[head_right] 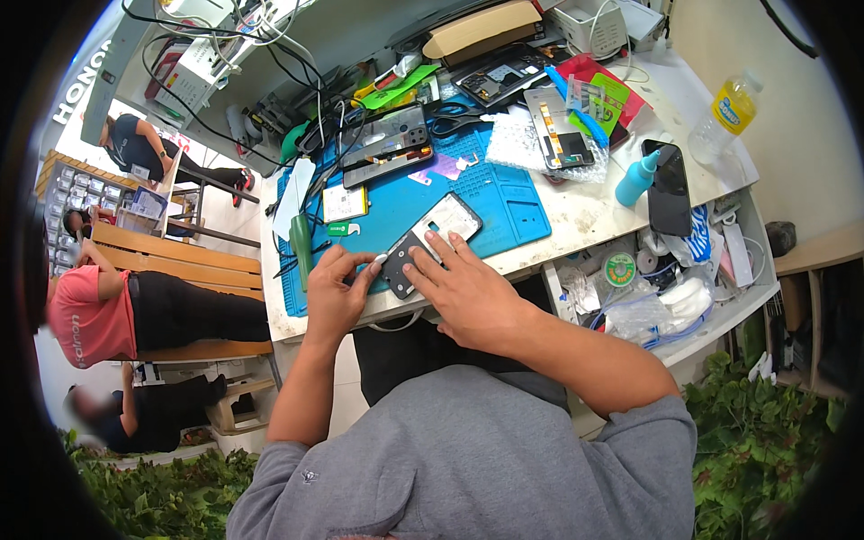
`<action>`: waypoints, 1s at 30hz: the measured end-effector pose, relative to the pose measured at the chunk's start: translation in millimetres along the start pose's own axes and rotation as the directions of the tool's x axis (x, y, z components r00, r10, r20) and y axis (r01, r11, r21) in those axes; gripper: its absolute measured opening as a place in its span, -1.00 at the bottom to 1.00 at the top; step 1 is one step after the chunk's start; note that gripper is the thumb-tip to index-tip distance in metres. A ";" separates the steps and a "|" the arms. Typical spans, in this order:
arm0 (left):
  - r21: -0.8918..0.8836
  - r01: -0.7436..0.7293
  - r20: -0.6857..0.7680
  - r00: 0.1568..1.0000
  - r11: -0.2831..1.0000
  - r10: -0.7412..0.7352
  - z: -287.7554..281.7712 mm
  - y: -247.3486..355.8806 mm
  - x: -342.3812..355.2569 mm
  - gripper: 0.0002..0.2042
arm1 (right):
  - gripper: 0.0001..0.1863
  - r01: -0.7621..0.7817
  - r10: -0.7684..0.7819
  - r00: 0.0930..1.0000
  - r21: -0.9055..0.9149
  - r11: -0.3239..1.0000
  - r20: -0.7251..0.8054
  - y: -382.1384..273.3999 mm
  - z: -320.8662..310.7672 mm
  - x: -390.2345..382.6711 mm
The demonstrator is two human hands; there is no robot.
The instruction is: The person uses a screwdriver to pry open the back case of a mobile phone, removes internal components including a green battery-like part, and handles the phone and its parts on a repair bench.
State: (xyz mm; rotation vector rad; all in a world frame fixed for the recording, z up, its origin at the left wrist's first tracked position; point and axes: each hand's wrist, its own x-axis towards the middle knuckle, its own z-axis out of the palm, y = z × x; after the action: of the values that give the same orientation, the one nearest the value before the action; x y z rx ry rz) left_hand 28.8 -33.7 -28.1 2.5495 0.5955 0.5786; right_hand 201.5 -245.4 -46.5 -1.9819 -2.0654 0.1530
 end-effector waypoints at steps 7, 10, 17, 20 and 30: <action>0.035 -0.181 -0.077 0.980 0.983 0.183 26.9 14.2 35.7 -0.88 | 0.06 0.003 -0.003 1.000 0.004 1.000 0.007 -1.8 -1.9 0.8; 0.054 -0.177 -0.068 0.981 0.983 0.180 20.6 12.3 30.3 -0.89 | 0.11 -0.010 0.009 1.000 0.051 0.999 0.017 1.0 1.0 1.7; 0.088 -0.110 0.002 0.994 0.990 0.110 6.1 8.4 13.3 -0.90 | 0.12 -0.020 0.019 1.000 0.048 0.999 0.018 -0.3 -1.7 -2.0; 0.060 -0.169 -0.034 0.985 0.984 0.171 34.0 18.5 46.7 -0.88 | 0.08 -0.004 0.004 1.000 -0.011 1.000 0.016 0.1 -1.9 1.3; 0.057 -0.035 0.090 0.995 0.998 0.030 14.5 4.5 32.6 -0.85 | 0.12 -0.010 0.009 1.000 0.021 1.000 0.030 0.7 -1.2 -0.8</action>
State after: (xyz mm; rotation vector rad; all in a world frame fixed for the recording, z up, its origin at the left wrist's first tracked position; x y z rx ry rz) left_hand 63.9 -26.0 -28.1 2.6287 0.5477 0.4614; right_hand 202.6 -246.2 -45.6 -1.9894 -2.0643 0.2061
